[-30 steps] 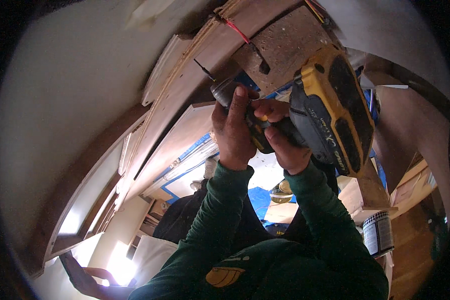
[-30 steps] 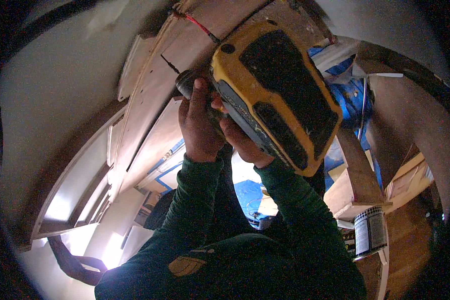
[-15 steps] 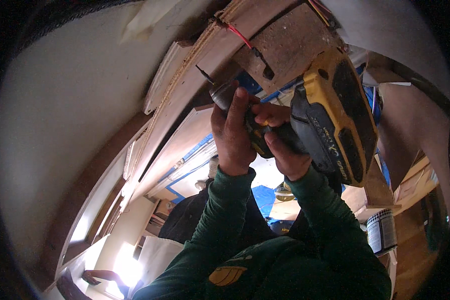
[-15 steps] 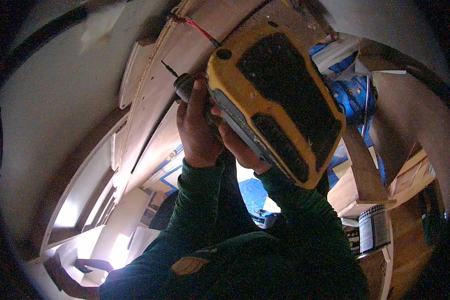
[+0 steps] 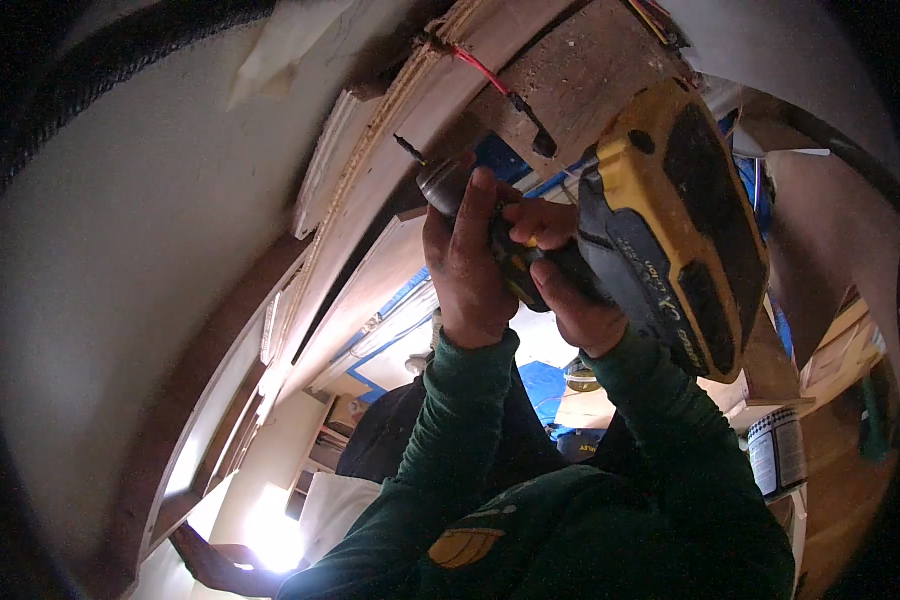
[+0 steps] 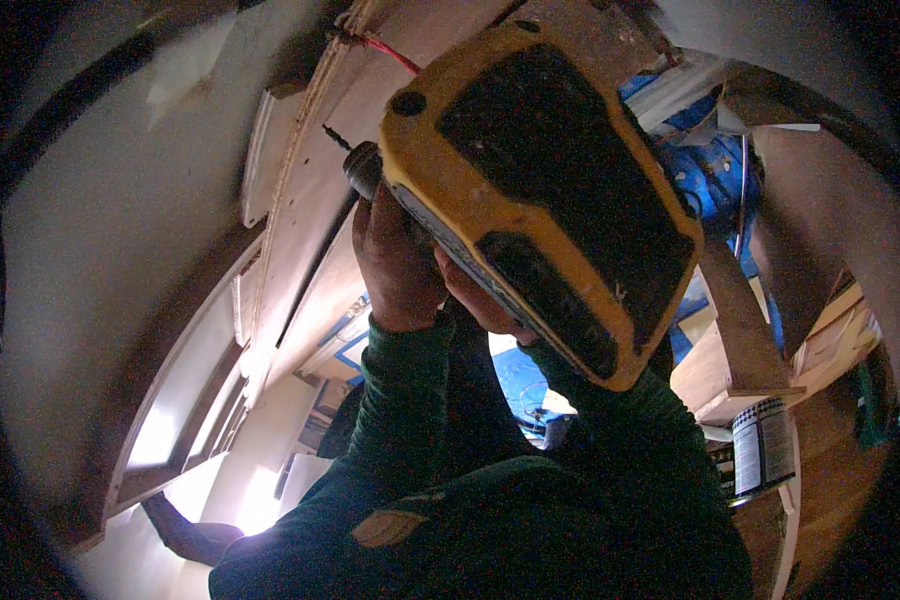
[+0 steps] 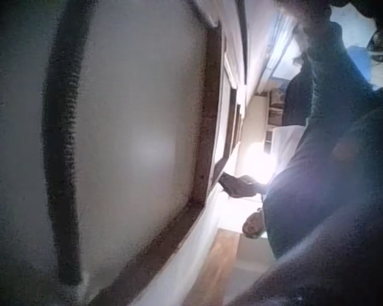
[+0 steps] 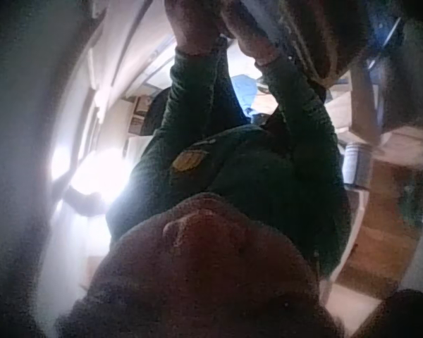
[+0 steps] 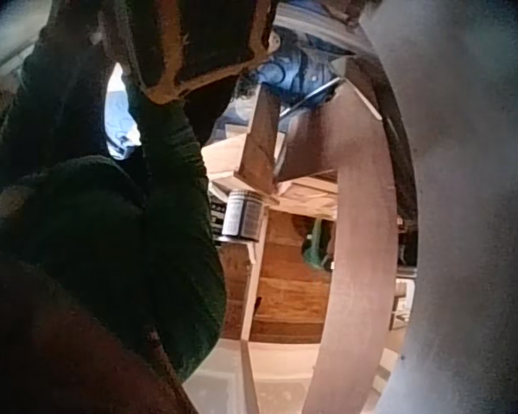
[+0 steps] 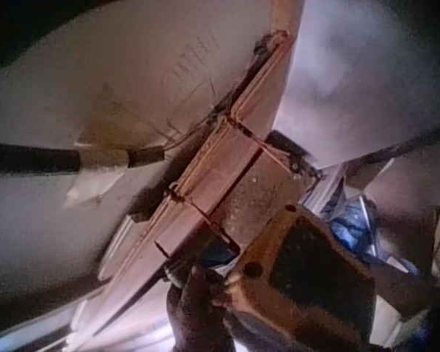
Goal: The person measures and marks a wooden piece, cuts it using a hand saw, and then secures it to a wooden frame on the ceiling using a power drill.
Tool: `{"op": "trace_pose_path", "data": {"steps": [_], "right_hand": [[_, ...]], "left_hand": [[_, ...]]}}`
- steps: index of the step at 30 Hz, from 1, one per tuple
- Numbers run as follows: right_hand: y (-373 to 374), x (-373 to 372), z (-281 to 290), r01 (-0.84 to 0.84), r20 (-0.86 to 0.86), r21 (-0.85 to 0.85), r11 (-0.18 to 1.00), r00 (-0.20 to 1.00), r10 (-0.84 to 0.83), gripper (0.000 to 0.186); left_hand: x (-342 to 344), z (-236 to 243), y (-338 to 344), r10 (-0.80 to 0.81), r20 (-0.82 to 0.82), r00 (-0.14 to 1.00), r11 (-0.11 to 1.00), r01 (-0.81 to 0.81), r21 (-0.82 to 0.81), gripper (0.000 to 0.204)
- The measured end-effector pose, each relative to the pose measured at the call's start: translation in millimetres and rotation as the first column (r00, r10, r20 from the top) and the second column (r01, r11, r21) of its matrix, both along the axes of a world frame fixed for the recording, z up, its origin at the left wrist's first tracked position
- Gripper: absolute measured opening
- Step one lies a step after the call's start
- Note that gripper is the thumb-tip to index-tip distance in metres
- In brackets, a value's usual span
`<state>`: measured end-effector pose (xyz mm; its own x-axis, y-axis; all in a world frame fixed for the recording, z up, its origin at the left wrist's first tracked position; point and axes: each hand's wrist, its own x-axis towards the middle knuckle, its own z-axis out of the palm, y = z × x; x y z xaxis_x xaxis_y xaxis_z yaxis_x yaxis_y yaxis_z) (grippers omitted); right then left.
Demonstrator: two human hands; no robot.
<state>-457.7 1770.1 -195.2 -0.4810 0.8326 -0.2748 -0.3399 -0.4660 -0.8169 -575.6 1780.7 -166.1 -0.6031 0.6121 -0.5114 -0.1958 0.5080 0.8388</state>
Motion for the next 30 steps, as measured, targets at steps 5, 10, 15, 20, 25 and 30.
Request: {"op": "trace_pose_path", "data": {"steps": [5,10,15,20,25,30], "right_hand": [[-6,-6,-4,0.027,-0.003,-0.077,0.997,1.0,-0.027,0.024],[-12,-2,-8,-0.048,0.115,-0.05,0.998,0.992,0.053,0.024],[3,-10,-15,0.008,0.121,0.304,0.953,0.992,-0.047,0.029],[11,-1,-10,-0.025,0.146,0.389,0.921,0.989,-0.035,0.037],[30,7,12,-0.08,0.185,0.439,0.895,0.983,-0.003,0.046],[-16,49,3,-0.18,0.438,0.332,0.926,0.899,0.018,0.05]], "left_hand": [[-1,-4,2,-0.175,-0.285,0.942,0.984,0.169,-0.045,0.032],[-8,1,8,0.184,0.37,0.91,0.979,-0.204,0.015,0.03],[-7,0,7,0.158,0.374,0.914,0.983,-0.183,0.032,0.031],[-9,-10,-3,0.118,0.441,0.889,0.98,-0.176,0.093,0.032],[-13,-29,-32,0.059,0.515,0.855,0.974,-0.163,0.16,0.033],[-41,-39,-56,-0.039,0.328,0.944,0.978,-0.032,0.207,0.035]]}}
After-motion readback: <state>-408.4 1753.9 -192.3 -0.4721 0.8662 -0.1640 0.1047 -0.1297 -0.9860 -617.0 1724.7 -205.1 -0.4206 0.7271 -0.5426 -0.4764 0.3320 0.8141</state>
